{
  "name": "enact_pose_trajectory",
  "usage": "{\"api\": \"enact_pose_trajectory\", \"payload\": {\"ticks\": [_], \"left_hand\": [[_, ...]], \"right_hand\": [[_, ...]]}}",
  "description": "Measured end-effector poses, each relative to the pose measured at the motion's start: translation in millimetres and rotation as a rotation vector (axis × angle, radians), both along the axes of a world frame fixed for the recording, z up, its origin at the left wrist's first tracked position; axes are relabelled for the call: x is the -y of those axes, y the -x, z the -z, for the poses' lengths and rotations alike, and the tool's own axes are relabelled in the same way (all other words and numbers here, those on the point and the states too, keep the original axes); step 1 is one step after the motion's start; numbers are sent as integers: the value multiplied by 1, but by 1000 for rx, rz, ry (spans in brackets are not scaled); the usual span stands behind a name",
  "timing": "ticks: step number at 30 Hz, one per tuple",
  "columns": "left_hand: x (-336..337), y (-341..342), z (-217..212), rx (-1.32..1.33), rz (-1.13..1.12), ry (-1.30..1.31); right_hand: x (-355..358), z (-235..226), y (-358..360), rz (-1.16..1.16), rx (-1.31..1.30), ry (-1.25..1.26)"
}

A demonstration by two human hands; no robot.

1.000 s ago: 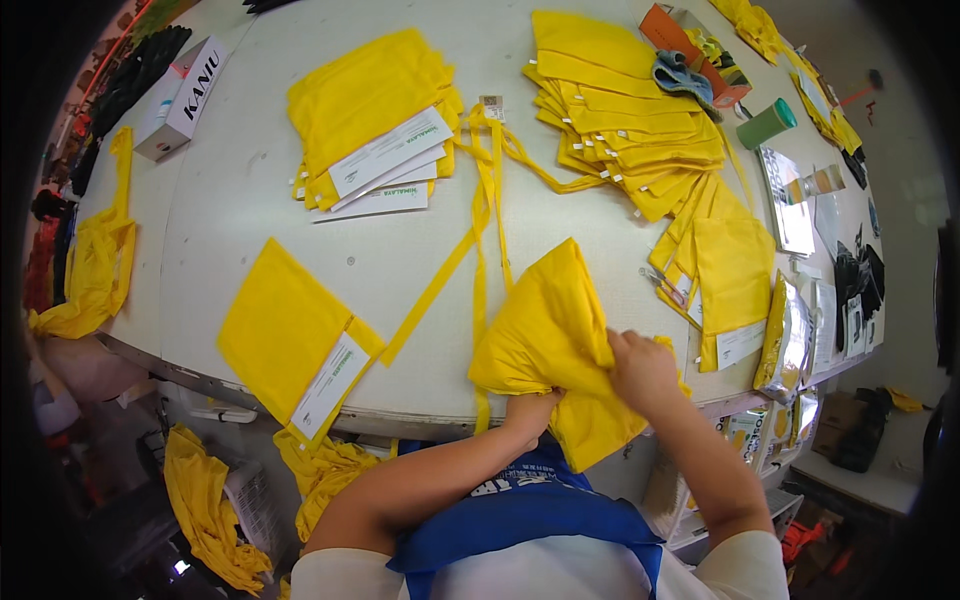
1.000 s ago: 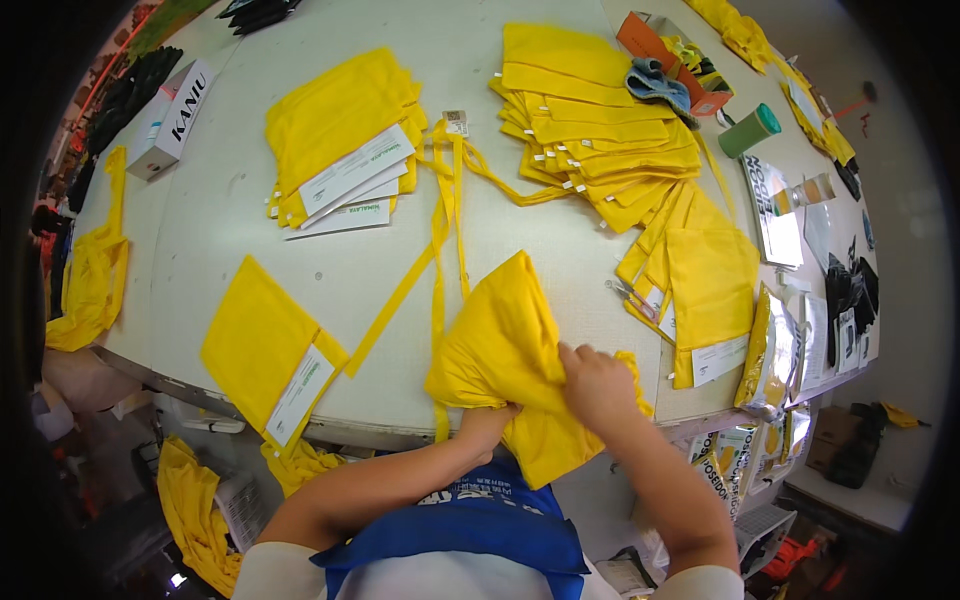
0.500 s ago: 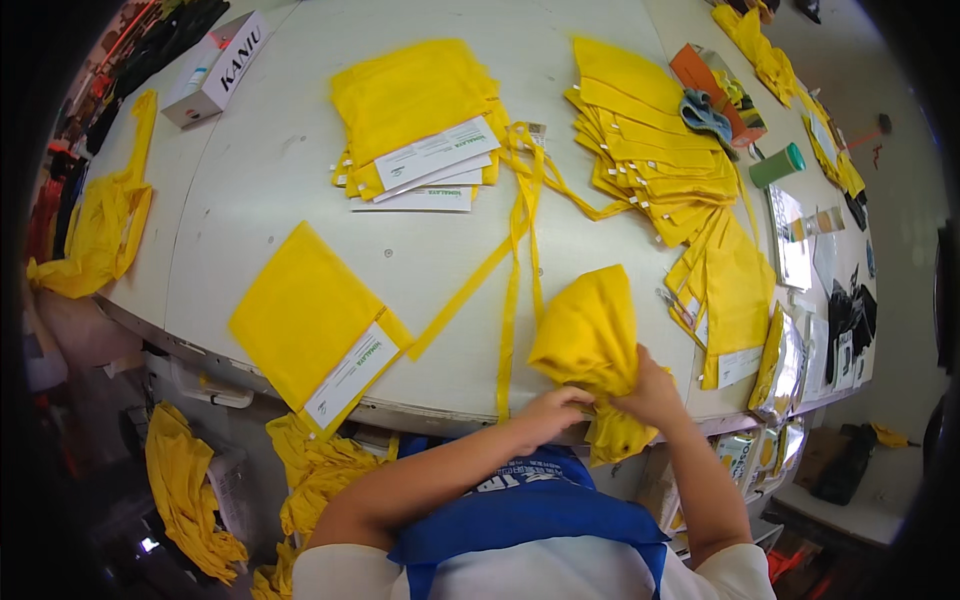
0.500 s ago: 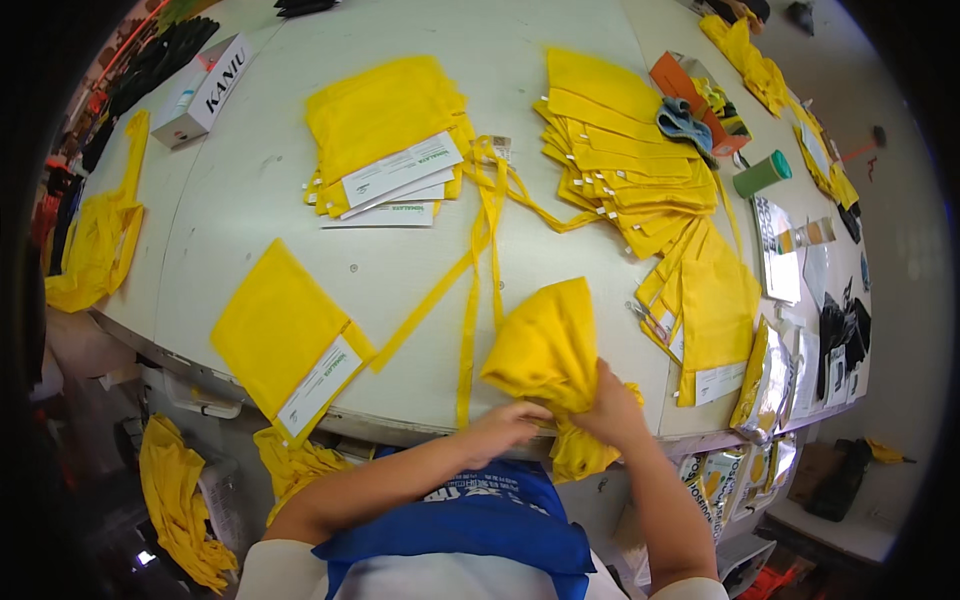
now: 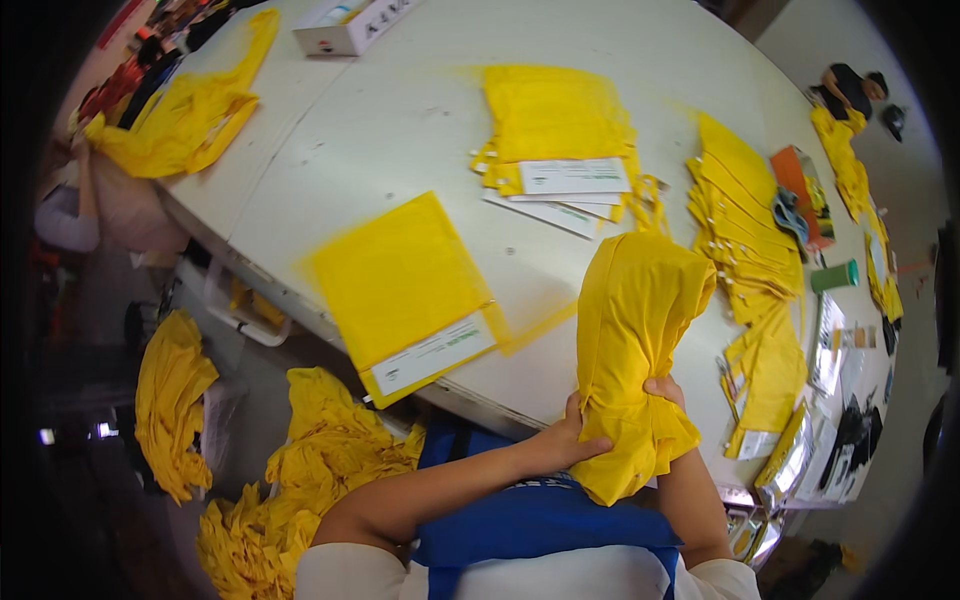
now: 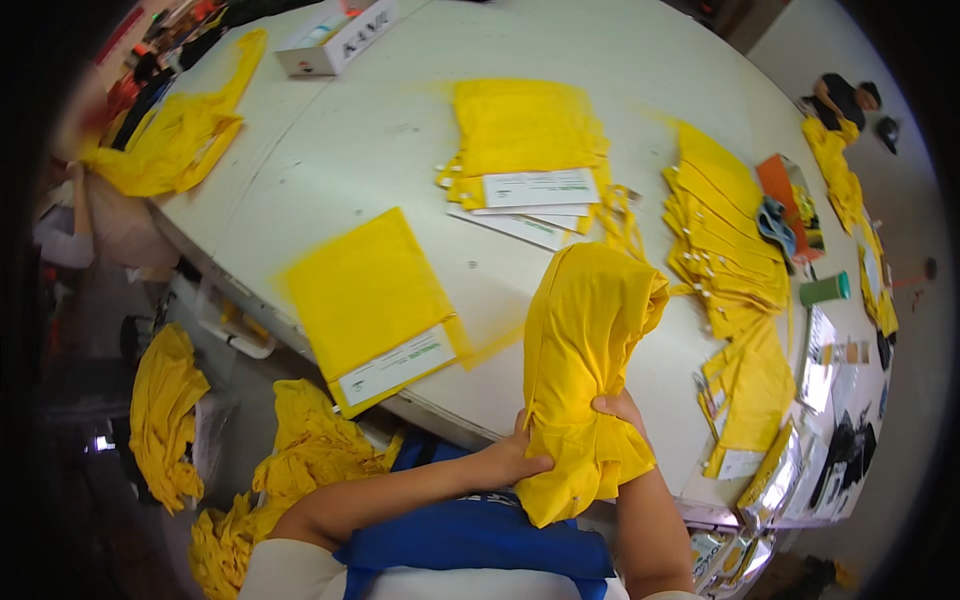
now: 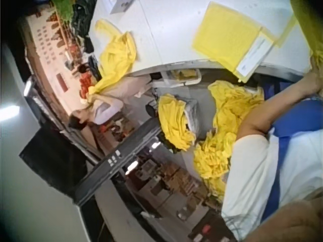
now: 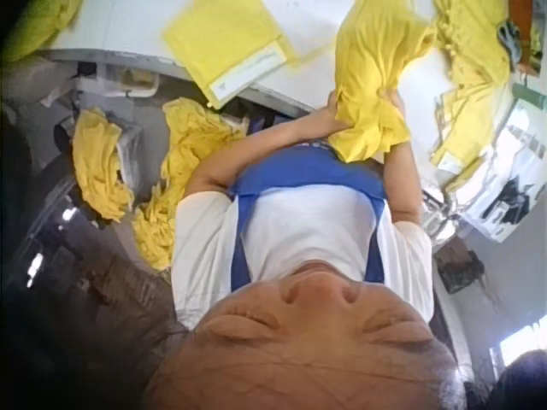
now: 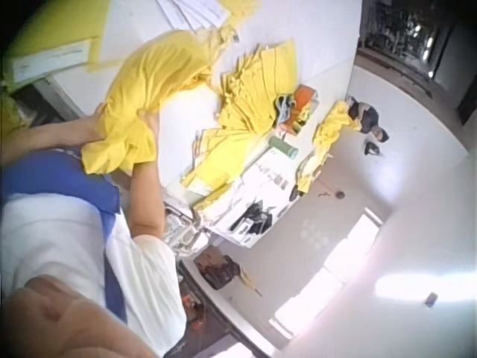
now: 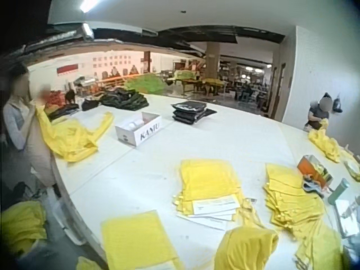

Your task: The person folds bright yellow fabric items on a large white table in a workshop. They smooth, fold, and stack the items, occasionally using a small blue cloth to wipe the fabric. The folded items are stacked into neat piles on the table.

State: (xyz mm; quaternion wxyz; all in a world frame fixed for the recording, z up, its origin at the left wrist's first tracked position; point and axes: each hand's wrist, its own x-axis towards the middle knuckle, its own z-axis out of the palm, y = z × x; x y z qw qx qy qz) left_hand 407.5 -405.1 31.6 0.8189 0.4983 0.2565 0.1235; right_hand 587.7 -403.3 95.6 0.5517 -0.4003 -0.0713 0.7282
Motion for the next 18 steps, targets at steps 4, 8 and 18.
{"api": "enact_pose_trajectory", "payload": {"ticks": [4,8,18], "left_hand": [[10,39,23,37,-72,117],[-28,122,9,-254,-190,-161],[-93,247,64,-982,-274,-1352]], "right_hand": [[-22,10,24,-181,39,49],[-54,20,31,-349,211,-61],[-107,30,106,-1287,1572,-675]]}}
